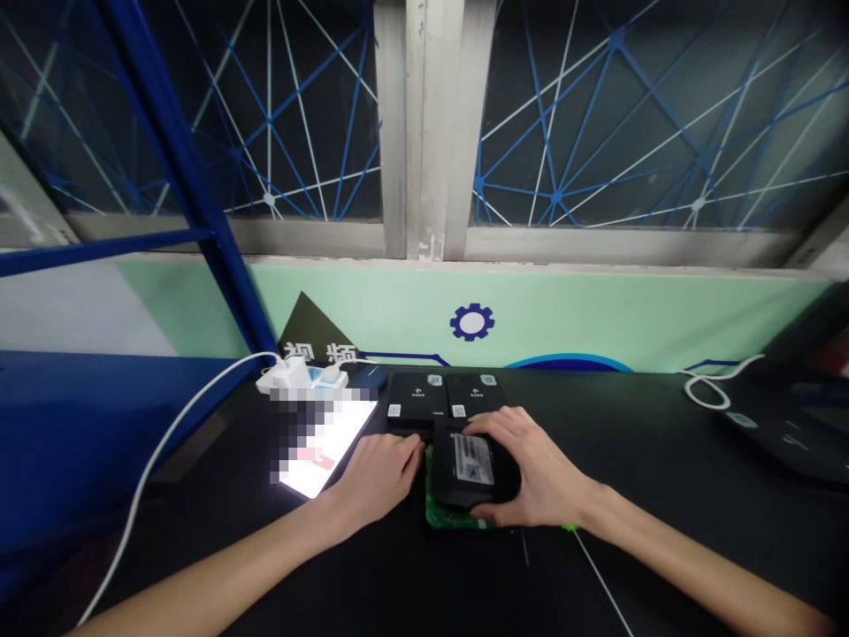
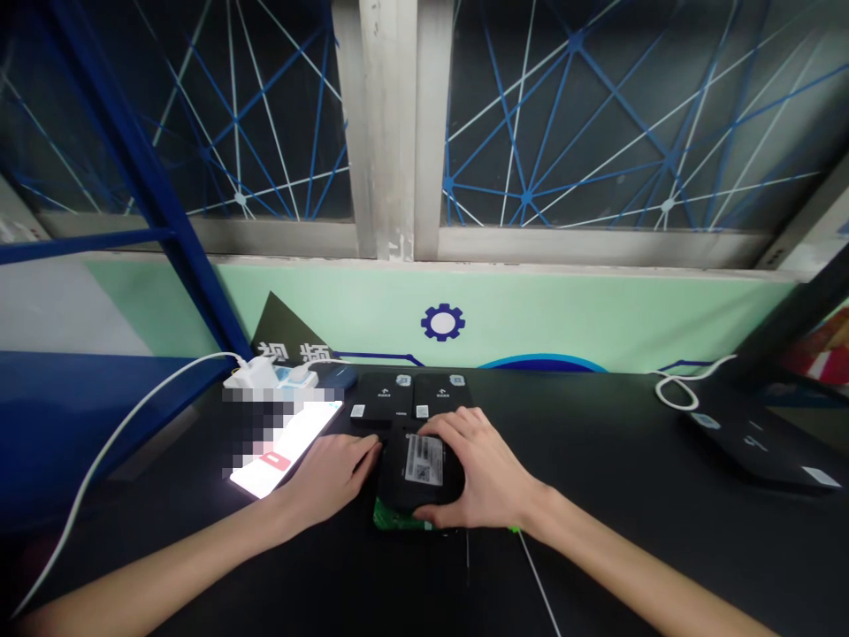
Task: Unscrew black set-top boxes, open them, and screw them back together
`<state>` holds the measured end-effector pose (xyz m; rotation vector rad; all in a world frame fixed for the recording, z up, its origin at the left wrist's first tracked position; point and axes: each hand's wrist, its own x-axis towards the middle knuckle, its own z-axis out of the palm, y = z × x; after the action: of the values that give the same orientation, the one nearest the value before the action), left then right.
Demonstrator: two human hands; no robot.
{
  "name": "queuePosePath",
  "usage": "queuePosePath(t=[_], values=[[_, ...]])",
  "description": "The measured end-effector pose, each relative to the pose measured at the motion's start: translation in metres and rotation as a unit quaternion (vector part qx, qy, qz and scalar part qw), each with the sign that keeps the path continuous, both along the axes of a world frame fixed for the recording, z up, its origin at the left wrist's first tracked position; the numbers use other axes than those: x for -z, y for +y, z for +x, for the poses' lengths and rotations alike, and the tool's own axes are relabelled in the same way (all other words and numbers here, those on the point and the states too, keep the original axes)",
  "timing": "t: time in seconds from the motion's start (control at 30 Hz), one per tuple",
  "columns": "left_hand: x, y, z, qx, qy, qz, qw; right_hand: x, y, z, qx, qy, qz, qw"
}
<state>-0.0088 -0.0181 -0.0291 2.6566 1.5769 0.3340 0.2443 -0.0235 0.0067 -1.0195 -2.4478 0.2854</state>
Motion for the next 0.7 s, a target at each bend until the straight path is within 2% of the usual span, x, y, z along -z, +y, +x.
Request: queuePosePath(t=[0.7], values=[[0.0037, -0.0014, -0.0022, 0.007, 0.009, 0.029, 1.000, 0.0092, -0.0058, -0.0088, -0.019, -0.011, -0.031, 0.999]])
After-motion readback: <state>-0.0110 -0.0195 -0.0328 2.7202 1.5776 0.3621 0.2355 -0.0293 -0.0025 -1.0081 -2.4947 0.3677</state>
